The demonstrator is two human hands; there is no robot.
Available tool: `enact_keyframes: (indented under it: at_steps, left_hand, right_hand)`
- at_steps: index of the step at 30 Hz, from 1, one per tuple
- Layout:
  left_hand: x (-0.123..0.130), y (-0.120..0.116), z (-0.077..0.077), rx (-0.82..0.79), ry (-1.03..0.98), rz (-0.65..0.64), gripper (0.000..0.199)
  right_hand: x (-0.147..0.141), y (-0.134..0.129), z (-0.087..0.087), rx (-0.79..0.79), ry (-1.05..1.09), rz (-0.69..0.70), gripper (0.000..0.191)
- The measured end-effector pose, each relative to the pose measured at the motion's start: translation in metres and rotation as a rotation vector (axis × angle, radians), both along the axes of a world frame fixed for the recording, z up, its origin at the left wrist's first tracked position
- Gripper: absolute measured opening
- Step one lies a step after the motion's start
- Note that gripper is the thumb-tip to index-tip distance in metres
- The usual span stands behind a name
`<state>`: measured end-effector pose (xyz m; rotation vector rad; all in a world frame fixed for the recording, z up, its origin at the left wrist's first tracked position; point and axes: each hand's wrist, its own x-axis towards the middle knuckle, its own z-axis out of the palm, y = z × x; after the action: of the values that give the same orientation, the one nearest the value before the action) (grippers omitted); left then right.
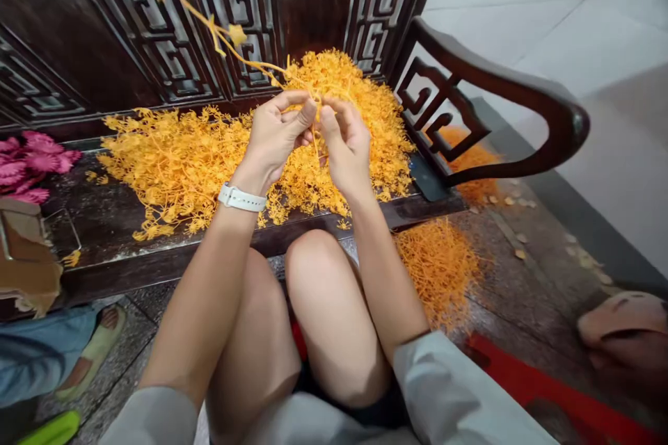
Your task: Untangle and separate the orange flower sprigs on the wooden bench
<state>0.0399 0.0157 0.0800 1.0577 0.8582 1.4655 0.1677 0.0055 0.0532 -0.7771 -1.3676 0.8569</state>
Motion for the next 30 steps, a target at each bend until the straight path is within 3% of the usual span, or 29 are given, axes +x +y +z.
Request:
enact_keyframes:
  at_steps: [4,10,17,22,26,28,30]
  left_hand:
    - [-0.004,0.003,-0.006,0.050,0.060,-0.059,0.038]
    - [-0.011,0.006,-0.009,0.092,0.125,-0.108,0.038]
    - [0.010,-0.007,0.003,-0.135,-0.008,0.102,0.025]
    - [0.028,-0.006,0.000,-0.162,-0.058,0.216,0.017]
    - [0.006,0.021,-0.012,-0.185,-0.063,0.414,0.016]
    - [-0.019,0.034,-0.017,-0.219,-0.087,0.497,0.023]
    - [-0.045,0.038,-0.019,-0.215,-0.121,0.514,0.032]
  right_hand:
    - [0.004,0.015,-0.003,0.067,-0.020,0.054,0.052]
    - [0.004,0.015,-0.012,0.128,-0.003,-0.020,0.047]
    - [0.000,-0.001,-0.010,0.024,0.098,-0.180,0.041]
    - [-0.006,-0.014,-0.006,0.042,0.060,-0.190,0.045]
    - [-0.006,-0.049,0.015,0.064,0.119,-0.074,0.039]
    - [0.008,-0.071,0.030,0.076,0.203,0.122,0.026]
    - [0.036,-0.085,0.040,0.062,0.127,0.364,0.023]
